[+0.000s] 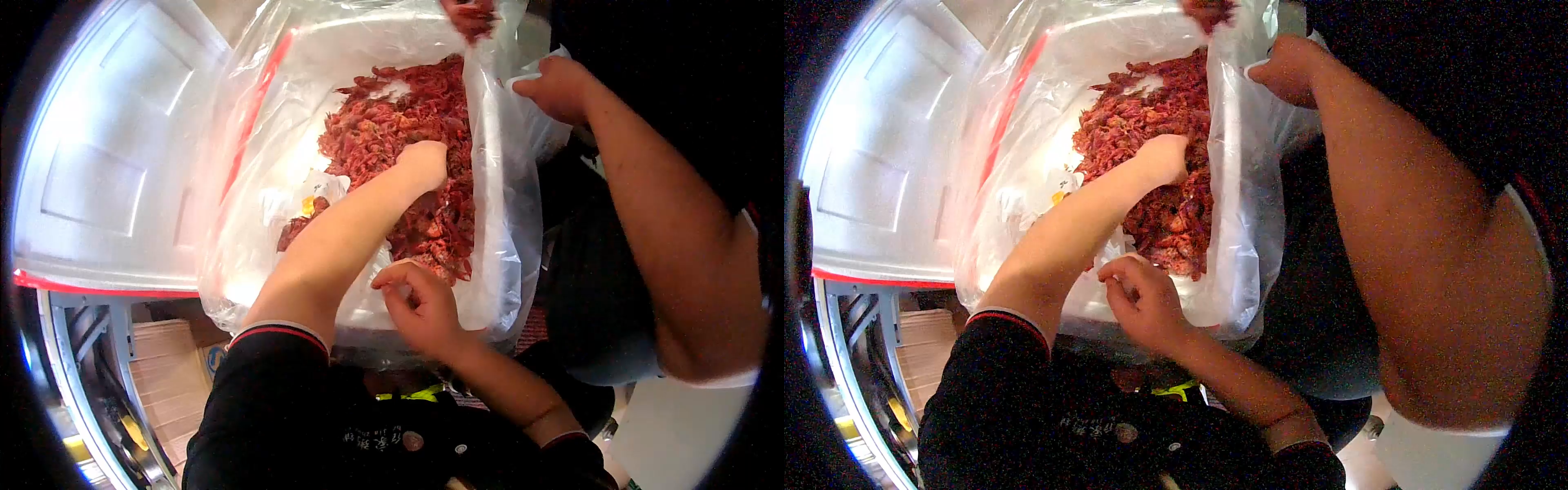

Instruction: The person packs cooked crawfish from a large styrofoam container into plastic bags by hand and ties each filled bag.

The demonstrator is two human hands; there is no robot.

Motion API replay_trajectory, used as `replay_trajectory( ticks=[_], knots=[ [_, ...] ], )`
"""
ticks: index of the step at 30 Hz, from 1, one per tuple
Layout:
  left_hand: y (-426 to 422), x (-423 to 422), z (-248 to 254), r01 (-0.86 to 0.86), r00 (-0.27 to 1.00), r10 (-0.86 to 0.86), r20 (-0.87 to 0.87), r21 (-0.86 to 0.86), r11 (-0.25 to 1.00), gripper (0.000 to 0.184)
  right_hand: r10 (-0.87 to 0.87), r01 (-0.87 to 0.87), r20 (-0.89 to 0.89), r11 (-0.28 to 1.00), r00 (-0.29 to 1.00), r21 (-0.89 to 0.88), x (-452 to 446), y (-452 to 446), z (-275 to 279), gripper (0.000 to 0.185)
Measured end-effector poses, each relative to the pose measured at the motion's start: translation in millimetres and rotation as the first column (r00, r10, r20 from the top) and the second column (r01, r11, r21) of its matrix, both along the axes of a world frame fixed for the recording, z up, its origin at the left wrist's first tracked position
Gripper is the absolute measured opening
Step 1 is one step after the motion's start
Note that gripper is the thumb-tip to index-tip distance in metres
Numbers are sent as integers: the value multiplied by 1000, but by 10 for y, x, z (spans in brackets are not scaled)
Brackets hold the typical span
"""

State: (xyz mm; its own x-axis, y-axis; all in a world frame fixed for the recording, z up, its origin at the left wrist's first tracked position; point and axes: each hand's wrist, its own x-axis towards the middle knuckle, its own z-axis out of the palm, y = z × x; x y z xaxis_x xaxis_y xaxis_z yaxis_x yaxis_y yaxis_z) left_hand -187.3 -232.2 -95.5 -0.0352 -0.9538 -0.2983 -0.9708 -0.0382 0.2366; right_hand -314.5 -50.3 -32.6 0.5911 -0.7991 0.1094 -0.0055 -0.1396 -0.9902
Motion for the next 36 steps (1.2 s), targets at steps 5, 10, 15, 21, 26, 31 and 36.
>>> replay_trajectory(
  ticks=[5, 10, 15, 21, 26, 31, 36],
  knots=[
    [477, 510, 719, -203, 703, 83, -706, -87, 975, 59, -216, 219, 127, 976, 968, -12, 38, -27, -179, 16],
    [1532, 920, 1473, -236, 418, 195, -887, 102, 966, 45, -345, 307, 311, 937, 885, 167, 68, 19, -85, 20],
    [1926, 748, 1078, -179, 849, 161, -504, 12, 984, 42, -154, 188, 284, 977, 947, -97, 88, 235, 365, 25],
    [2031, 1267, 912, 27, 993, -17, -117, 91, 996, 45, 17, 46, 265, 973, 964, -227, -17, 267, 407, 24],
    [2196, 1348, 1001, -175, 980, 173, -97, -13, 984, 39, -69, 120, 276, 978, 959, -173, -91, 148, 357, 19],
    [2078, 1369, 828, -380, 918, 374, -135, -28, 924, 35, -182, 213, 319, 975, 930, -64, -57, 112, 273, 15],
    [2357, 1083, 1137, -381, 924, 368, -99, -290, 878, 34, -177, 200, 290, 978, 941, -51, -90, 109, 231, 15]
  ],
)
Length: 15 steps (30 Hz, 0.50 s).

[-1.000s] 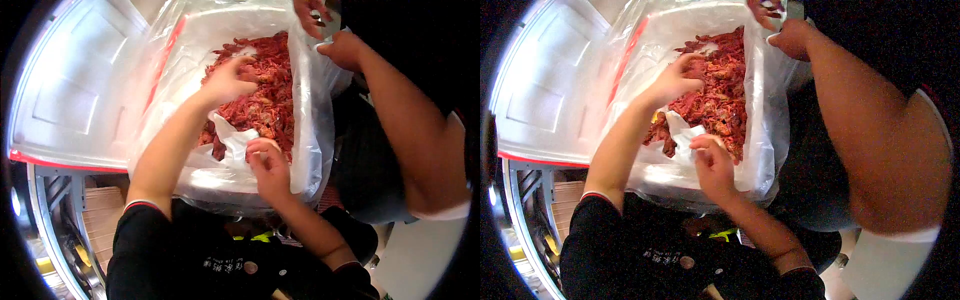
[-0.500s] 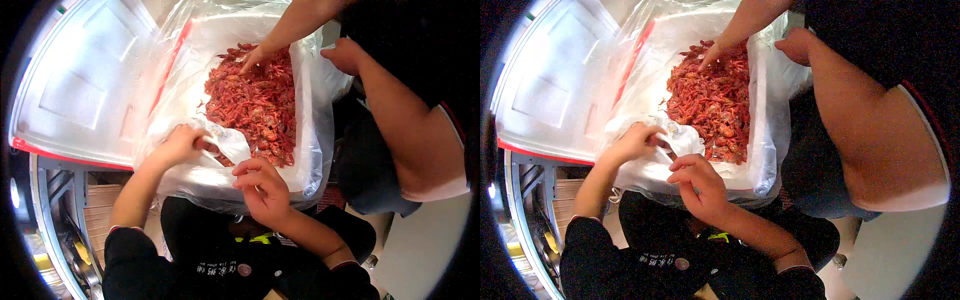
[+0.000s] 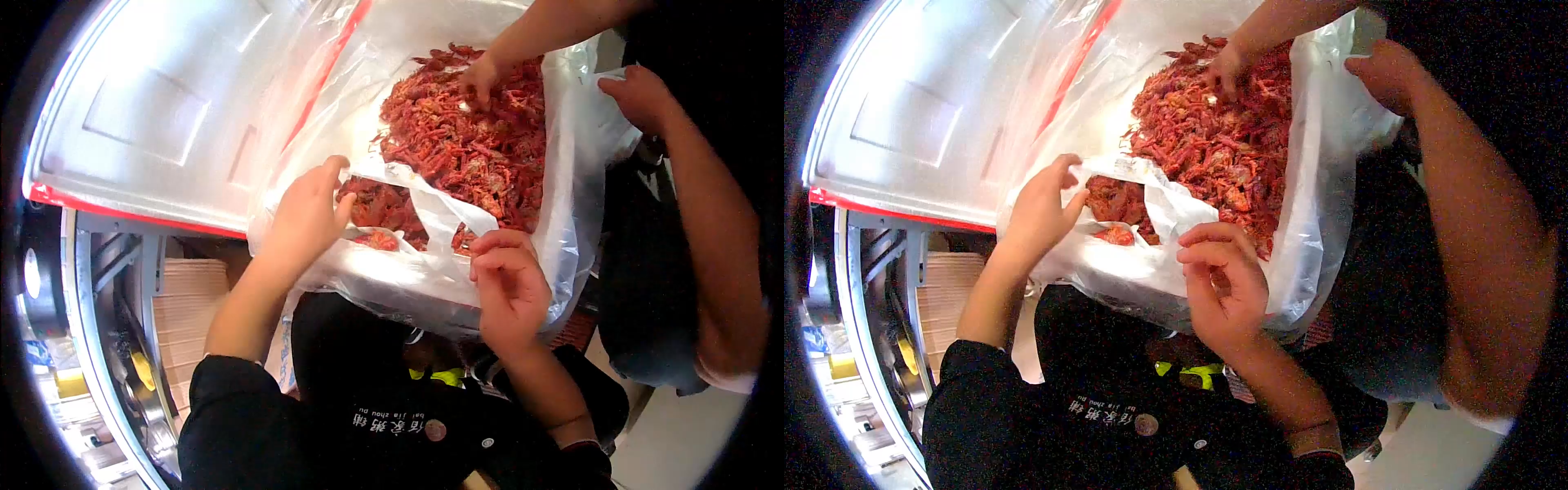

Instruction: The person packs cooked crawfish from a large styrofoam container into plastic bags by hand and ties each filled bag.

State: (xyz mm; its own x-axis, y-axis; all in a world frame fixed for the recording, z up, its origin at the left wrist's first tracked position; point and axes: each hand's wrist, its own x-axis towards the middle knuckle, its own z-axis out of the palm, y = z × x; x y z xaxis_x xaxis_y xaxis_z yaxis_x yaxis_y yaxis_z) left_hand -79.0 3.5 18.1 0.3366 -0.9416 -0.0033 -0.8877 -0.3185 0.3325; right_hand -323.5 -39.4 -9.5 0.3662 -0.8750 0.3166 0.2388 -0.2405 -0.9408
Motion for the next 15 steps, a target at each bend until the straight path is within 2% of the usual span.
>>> replay_trajectory(
  ticks=[3, 4, 5, 9, 11, 12, 13, 15],
  knots=[
    [76, -100, -16, 71, 996, -67, -66, 56, 996, 32, 31, -32, 47, 999, 998, 19, 42, 15, -15, 15],
    [51, -61, -198, 286, 952, -261, -161, 161, 945, 30, 42, -42, 42, 999, 998, 10, 59, 21, -9, 15],
    [14, -35, -335, 492, 862, -429, -271, 239, 837, 28, 53, -53, 37, 999, 998, 1, 68, 25, 2, 16],
    [-195, -68, -500, 578, 816, -515, -264, 321, 751, 26, 43, -41, -28, 998, 999, 47, 54, 65, 31, 17],
    [-247, -146, -493, 541, 832, -524, -181, 468, 699, 23, 27, -28, -56, 999, 998, -32, 71, 63, -16, 19],
    [-269, -126, -509, 561, 817, -550, -173, 461, 687, 26, 22, -28, -45, 992, 999, -121, 87, 46, -56, 20],
    [-263, -88, -487, 567, 812, -557, -172, 456, 686, 26, 15, -21, -48, 992, 999, -127, 78, 34, -45, 20],
    [-199, 4, -355, 521, 852, -444, -277, 381, 764, 28, 59, -78, -112, 982, 992, -171, 28, 28, -14, 21]
  ],
)
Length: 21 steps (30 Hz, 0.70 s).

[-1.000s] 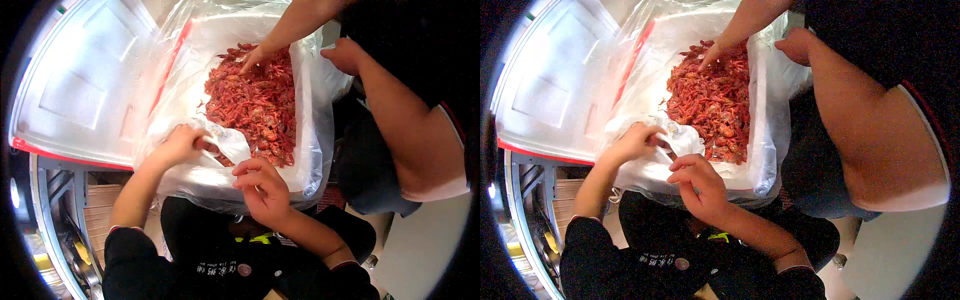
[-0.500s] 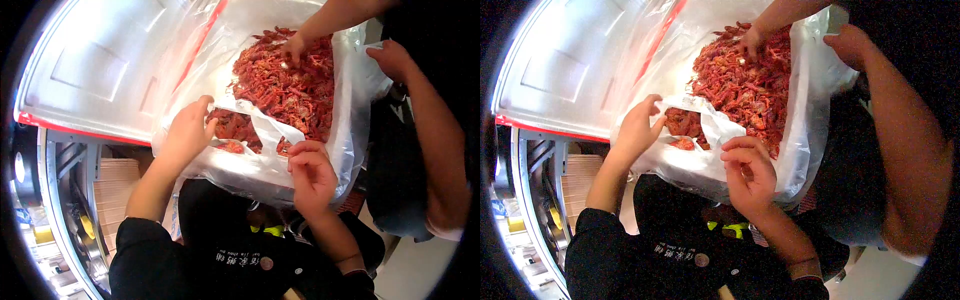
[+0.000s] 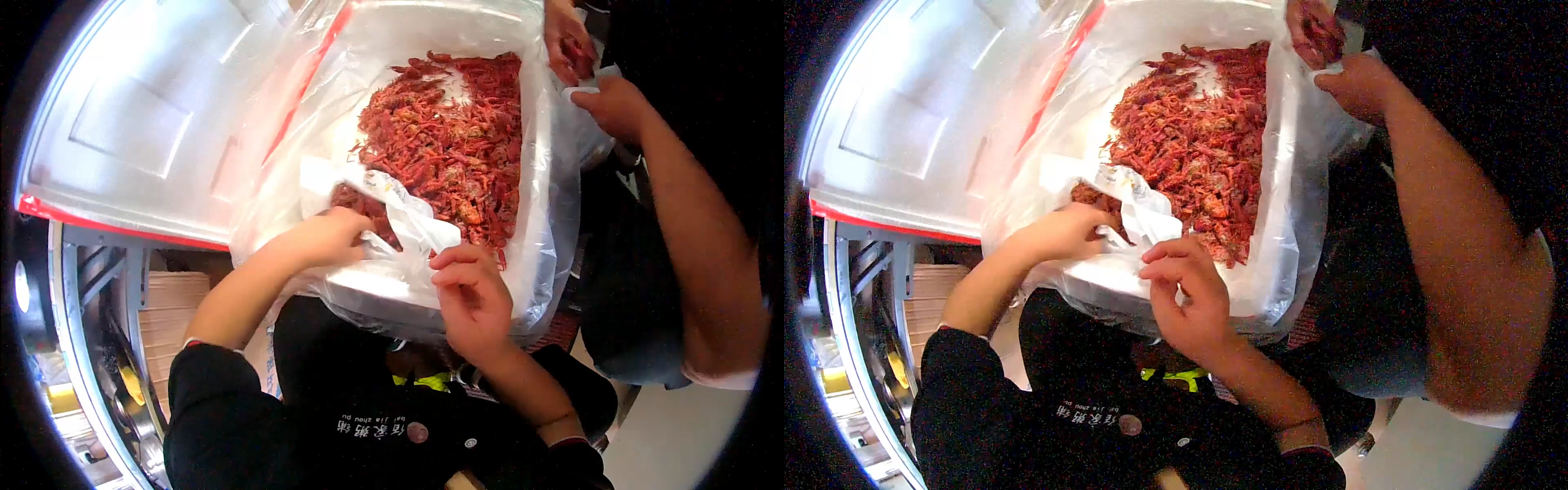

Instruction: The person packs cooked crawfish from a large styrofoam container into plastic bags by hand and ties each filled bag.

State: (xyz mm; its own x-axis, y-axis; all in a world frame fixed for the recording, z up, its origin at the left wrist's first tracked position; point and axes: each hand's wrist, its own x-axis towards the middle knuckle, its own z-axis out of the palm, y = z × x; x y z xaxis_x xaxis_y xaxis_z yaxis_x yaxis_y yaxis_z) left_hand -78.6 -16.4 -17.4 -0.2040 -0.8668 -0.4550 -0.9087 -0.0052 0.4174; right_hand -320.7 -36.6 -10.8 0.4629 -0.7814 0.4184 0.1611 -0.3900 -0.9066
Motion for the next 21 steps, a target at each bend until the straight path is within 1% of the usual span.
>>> replay_trajectory(
  ticks=[1, 2, 3, 4, 5, 6, 7, 8, 9, 10, 11, 12, 13, 14, 16, 18, 19, 20, 21],
  knots=[
    [26, 64, 82, 8, 1000, -8, 1, 1, 1000, 28, 16, -17, -43, 1000, 999, -13, -32, -8, 21, 22],
    [64, 137, 178, -202, 957, 210, -202, 56, 978, 31, 9, -10, -43, 1000, 999, -9, -39, -6, 3, 22],
    [99, 195, 263, -390, 825, 419, -379, 154, 908, 34, 29, -29, -21, 1000, 999, 3, -40, 4, -17, 22],
    [89, 252, 330, -404, 750, 456, -479, 214, 889, 48, 49, -49, 2, 999, 999, 13, -35, 14, -28, 22],
    [56, 181, 415, -506, 702, 524, -483, 180, 844, 49, 44, -44, 0, 999, 999, 15, -28, 33, -13, 22],
    [28, 106, 468, -600, 647, 584, -491, 145, 787, 50, 113, -113, -9, 994, 994, -12, -24, 61, 26, 23],
    [15, 101, 413, -594, 650, 578, -494, 145, 791, 50, 180, -181, -21, 983, 983, -41, -22, 85, 71, 24],
    [0, 106, 315, -454, 887, 430, -169, -156, 877, 44, 174, -175, -23, 984, 985, -44, -26, 116, 126, 24],
    [-17, 101, 262, -186, 931, 283, 231, -368, 911, 38, 244, -244, -23, 969, 970, -30, -36, 158, 186, 24],
    [-59, 40, 360, -179, 934, 276, 228, -370, 912, 38, 311, -311, -22, 950, 950, -16, -45, 188, 217, 24],
    [-127, -52, 538, -249, 944, 302, 136, -311, 917, 33, 354, -355, -32, 935, 935, -18, -52, 197, 213, 24],
    [-190, -160, 704, -312, 942, 332, 44, -239, 919, 29, 343, -344, -37, 939, 939, -16, -42, 216, 186, 24],
    [-274, -245, 811, -313, 924, 361, 124, -293, 903, 23, 347, -348, -21, 937, 938, -33, -16, 241, 141, 25],
    [-400, -302, 824, -272, 948, 315, 36, -415, 868, 24, 355, -355, -5, 933, 935, -53, 9, 260, 100, 26],
    [-794, -461, 623, -232, 968, 149, -202, -494, 838, 25, 378, -379, -18, 925, 926, -41, 51, 309, 57, 26],
    [-1247, -626, 47, 16, 1000, -15, 7, -491, 871, 22, 400, -396, -5, 906, 916, -148, 91, 324, 19, 26],
    [-1413, -684, -352, 90, 996, -69, 64, -434, 896, 21, 395, -391, -6, 907, 919, -153, 81, 330, -3, 26],
    [-1522, -729, -622, 162, 985, -127, 117, -372, 914, 22, 427, -428, -34, 894, 904, -133, 60, 339, -29, 25],
    [-1541, -772, -659, 167, 984, -133, 116, -373, 913, 22, 459, -463, -61, 880, 886, -108, 41, 334, -48, 25]
  ],
)
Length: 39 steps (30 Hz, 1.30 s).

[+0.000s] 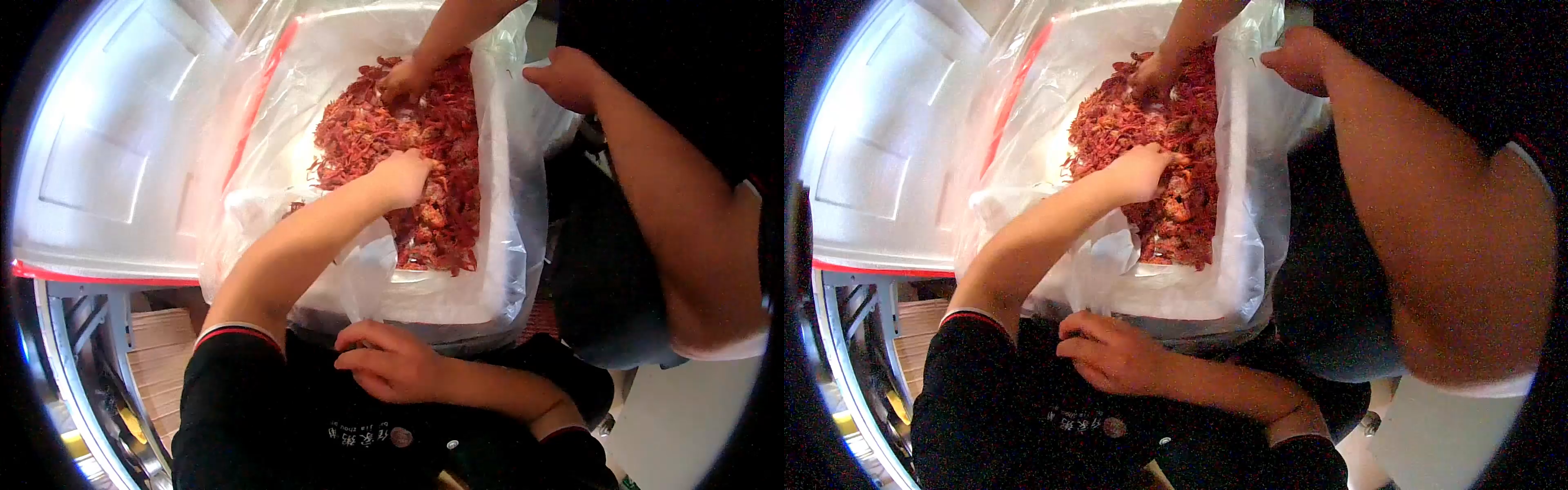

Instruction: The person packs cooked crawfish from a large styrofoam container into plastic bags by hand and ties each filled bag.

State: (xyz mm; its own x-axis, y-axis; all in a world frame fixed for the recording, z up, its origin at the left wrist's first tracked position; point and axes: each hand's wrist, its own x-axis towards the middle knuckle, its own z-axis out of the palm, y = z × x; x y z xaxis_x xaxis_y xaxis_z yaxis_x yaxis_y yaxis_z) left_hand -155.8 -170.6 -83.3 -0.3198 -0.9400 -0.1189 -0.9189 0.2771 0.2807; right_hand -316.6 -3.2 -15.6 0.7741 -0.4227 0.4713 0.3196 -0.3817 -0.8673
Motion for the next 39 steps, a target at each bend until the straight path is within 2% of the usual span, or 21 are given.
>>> replay_trajectory(
  ticks=[2, 5, 9, 11, 13, 14, 17, 19, 21, 23, 25, 26, 27, 28, 30, 31, 32, 33, 35, 37, 39],
  knots=[
    [-3, -82, -104, -83, 996, 80, 41, 55, 995, 28, -16, 16, 17, 1000, 1000, 3, -20, -42, -26, 26],
    [32, -38, -38, -51, 998, 46, 34, 167, 985, 29, -58, 57, 44, 998, 997, 12, -41, -89, -82, 26],
    [-2, 101, 46, -117, 980, 139, -145, 150, 982, 28, -60, 57, 52, 997, 997, 48, -53, -96, -90, 25],
    [-47, 1, -66, -116, 982, 142, -124, 198, 973, 28, -66, 63, 59, 997, 996, 41, -23, -85, -109, 25],
    [-15, -142, -233, -175, 985, 175, 2, 83, 981, 33, -68, 67, 61, 997, 996, 26, 5, -83, -119, 25],
    [-50, -168, -363, -178, 973, 157, 168, 119, 977, 35, -66, 65, 51, 998, 997, 12, 12, -82, -121, 25],
    [-138, -186, -341, -142, 981, 105, 161, 238, 961, 40, -76, 76, 21, 997, 997, 19, -5, -76, -103, 24],
    [-28, -136, -91, -112, 987, 85, 134, 210, 971, 39, -76, 76, 1, 997, 997, 33, -25, -97, -82, 24],
    [78, -72, 60, -218, 976, 219, -14, 44, 975, 38, -153, 152, 1, 983, 988, 101, -44, -172, -62, 20],
    [102, 88, 165, -207, 978, 207, -21, 1, 978, 34, -202, 203, -14, 971, 979, 128, -67, -257, -8, 19],
    [177, 290, 335, -304, 796, 404, -451, 279, 911, 32, -242, 243, -28, 958, 970, 155, -76, -337, -15, 18],
    [252, 396, 359, -244, 578, 464, -671, 400, 883, 30, -330, 328, -22, 927, 944, 183, -68, -373, -82, 17],
    [370, 456, 530, -236, 439, 498, -748, 439, 867, 26, -415, 409, -19, 888, 910, 211, -55, -400, -126, 17],
    [492, 552, 647, -228, 268, 593, -759, 548, 805, 25, -441, 414, -31, 811, 897, 414, -48, -422, -139, 17],
    [774, 547, 1044, -267, -56, 683, -728, 670, 692, 25, -451, 387, -45, 703, 891, 596, -16, -472, -100, 17],
    [835, 799, 1008, -178, 75, 679, -730, 661, 729, 31, -504, 324, 25, 592, 863, 738, 1, -512, -41, 18],
    [940, 943, 962, -174, 17, 684, -729, 672, 720, 32, -564, 239, 76, 465, 822, 852, 31, -534, 31, 20],
    [1033, 970, 991, -165, -40, 687, -725, 683, 711, 32, -558, 241, 74, 469, 826, 850, 71, -533, 109, 20],
    [1229, 935, 1083, -140, -38, 695, -718, 693, 708, 30, -599, 267, 107, 501, 794, 823, 152, -522, 247, 21],
    [1388, 839, 1169, -139, -14, 742, -670, 736, 662, 26, -587, 280, 122, 545, 800, 790, 200, -485, 284, 21],
    [1406, 729, 1041, -116, 99, 818, -566, 810, 575, 25, -515, 274, 150, 655, 844, 705, 243, -394, 333, 23]
  ],
)
